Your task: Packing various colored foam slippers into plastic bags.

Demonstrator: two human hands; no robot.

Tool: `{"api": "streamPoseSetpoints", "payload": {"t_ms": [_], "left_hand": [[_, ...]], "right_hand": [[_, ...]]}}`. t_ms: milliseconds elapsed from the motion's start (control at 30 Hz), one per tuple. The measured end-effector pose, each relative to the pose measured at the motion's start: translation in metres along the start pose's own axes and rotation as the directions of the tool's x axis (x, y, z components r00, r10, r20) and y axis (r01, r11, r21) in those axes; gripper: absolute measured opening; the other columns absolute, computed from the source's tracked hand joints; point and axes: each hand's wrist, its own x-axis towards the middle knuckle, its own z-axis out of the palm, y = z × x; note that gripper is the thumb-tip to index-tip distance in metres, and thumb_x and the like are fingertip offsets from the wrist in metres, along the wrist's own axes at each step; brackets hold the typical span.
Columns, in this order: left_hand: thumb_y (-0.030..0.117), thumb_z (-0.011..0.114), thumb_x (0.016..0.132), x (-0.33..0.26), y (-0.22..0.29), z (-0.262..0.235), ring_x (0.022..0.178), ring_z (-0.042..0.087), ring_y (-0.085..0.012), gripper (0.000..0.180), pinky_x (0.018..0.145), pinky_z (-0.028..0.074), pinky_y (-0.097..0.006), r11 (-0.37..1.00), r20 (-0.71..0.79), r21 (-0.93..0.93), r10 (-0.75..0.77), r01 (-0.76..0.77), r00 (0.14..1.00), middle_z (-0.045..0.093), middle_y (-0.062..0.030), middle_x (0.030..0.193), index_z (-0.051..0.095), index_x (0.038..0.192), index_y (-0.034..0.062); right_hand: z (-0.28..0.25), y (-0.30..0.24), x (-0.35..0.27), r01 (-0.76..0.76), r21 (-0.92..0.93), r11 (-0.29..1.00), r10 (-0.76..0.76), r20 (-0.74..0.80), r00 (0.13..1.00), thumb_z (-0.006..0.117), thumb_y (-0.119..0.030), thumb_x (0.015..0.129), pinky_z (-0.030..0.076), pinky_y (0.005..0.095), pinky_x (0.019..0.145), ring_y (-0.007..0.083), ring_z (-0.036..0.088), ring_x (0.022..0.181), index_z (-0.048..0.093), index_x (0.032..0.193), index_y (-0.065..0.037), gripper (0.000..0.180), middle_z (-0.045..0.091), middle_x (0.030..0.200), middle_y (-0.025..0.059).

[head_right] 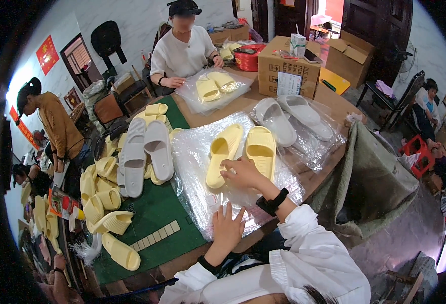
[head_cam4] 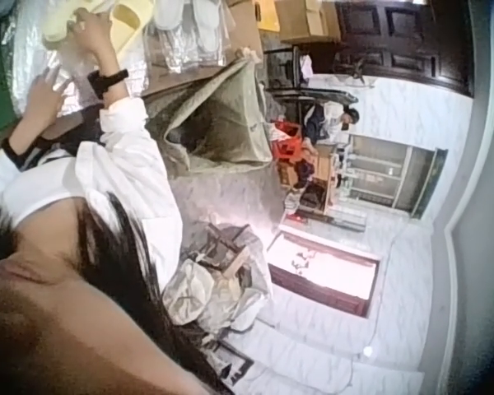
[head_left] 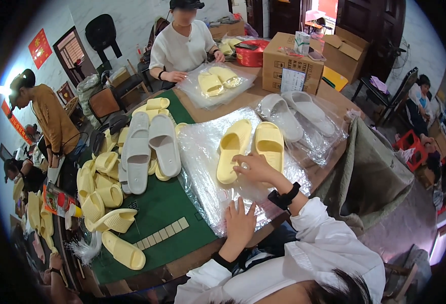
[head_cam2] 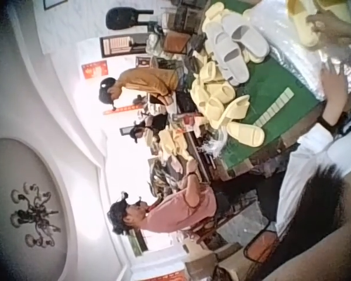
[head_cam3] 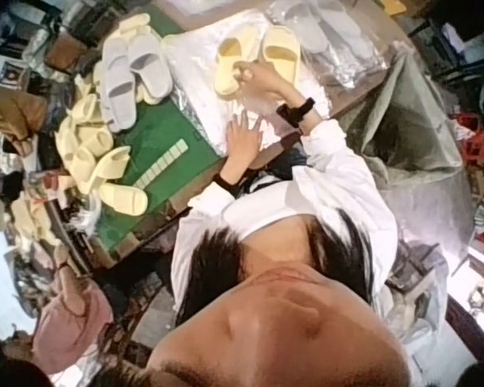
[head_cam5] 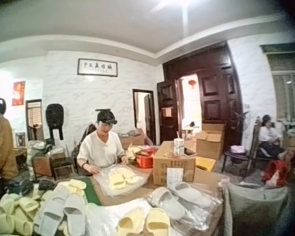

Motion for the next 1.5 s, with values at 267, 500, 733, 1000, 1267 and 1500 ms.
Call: {"api": "streamPoseSetpoints", "payload": {"t_ms": [267, 500, 733, 1000, 1267, 1500], "left_hand": [[0.030, 0.061, 0.081, 0.000, -0.001, 0.002, 0.116, 0.041, -0.0442, 0.045, 0.096, 0.032, -0.055, 1.000, 0.007, -0.004, -0.001, 0.001, 1.000, 0.044, -0.0240, 0.131, 0.056, 0.124, 0.0179], [0.029, 0.062, 0.081, 0.000, 0.000, 0.005, 0.116, 0.041, -0.0443, 0.045, 0.097, 0.032, -0.055, 1.000, 0.004, -0.008, -0.001, 0.001, 1.000, 0.043, -0.0238, 0.132, 0.056, 0.124, 0.0179], [0.028, 0.060, 0.081, 0.001, 0.000, 0.002, 0.116, 0.042, -0.0436, 0.044, 0.098, 0.032, -0.054, 1.000, 0.009, 0.008, -0.003, 0.003, 1.000, 0.044, -0.0233, 0.132, 0.056, 0.124, 0.0177], [0.028, 0.059, 0.081, 0.001, 0.001, 0.002, 0.116, 0.042, -0.0425, 0.043, 0.098, 0.032, -0.053, 0.999, -0.008, 0.032, 0.000, 0.000, 1.000, 0.045, -0.0229, 0.131, 0.058, 0.123, 0.0170], [0.027, 0.058, 0.081, 0.009, -0.001, -0.006, 0.113, 0.044, -0.0373, 0.045, 0.094, 0.033, -0.048, 0.998, -0.032, -0.049, -0.030, 0.028, 0.999, 0.049, -0.0177, 0.128, 0.055, 0.123, 0.0110], [0.018, 0.057, 0.078, 0.021, -0.010, -0.028, 0.105, 0.049, -0.0292, 0.051, 0.088, 0.039, -0.041, 0.984, 0.033, -0.169, -0.044, 0.049, 0.998, 0.052, -0.0104, 0.124, 0.051, 0.124, -0.0013]], "right_hand": [[0.004, 0.021, -0.004, -0.090, -0.326, 0.941, 0.041, -0.154, 0.987, 0.058, -0.031, 0.081, 0.038, 0.0448, 0.084, 0.0316, 0.051, 0.099, 0.062, 0.117, -0.023, 0.036, 0.058, 0.103, 0.0124], [0.009, 0.022, 0.002, -0.341, -0.287, 0.895, 0.264, -0.273, 0.925, 0.056, -0.042, 0.082, 0.033, 0.0534, 0.093, 0.0403, 0.041, 0.116, 0.054, 0.128, -0.025, 0.048, 0.047, 0.122, 0.0223], [0.002, 0.017, 0.030, -0.384, -0.346, 0.856, 0.389, -0.059, 0.919, 0.048, -0.062, 0.082, 0.019, 0.0588, 0.103, 0.0489, 0.027, 0.130, 0.035, 0.141, -0.022, 0.072, 0.031, 0.139, 0.0320], [-0.007, 0.037, 0.028, -0.321, -0.154, 0.934, 0.315, -0.066, 0.947, 0.055, -0.051, 0.083, 0.035, 0.0438, 0.097, 0.0348, 0.049, 0.115, 0.042, 0.135, -0.005, 0.070, 0.050, 0.124, 0.0236], [-0.068, 0.002, -0.066, -0.069, 0.348, 0.935, 0.094, -0.053, 0.994, 0.062, -0.021, 0.086, 0.037, 0.0302, 0.098, 0.0229, 0.048, 0.117, 0.045, 0.130, 0.003, 0.053, 0.052, 0.125, 0.0163], [-0.122, 0.027, -0.150, -0.315, 0.778, 0.544, -0.204, 0.487, 0.849, 0.065, -0.013, 0.085, 0.028, 0.0313, 0.103, 0.0172, 0.037, 0.124, 0.045, 0.129, 0.006, 0.052, 0.045, 0.134, 0.0101]]}}
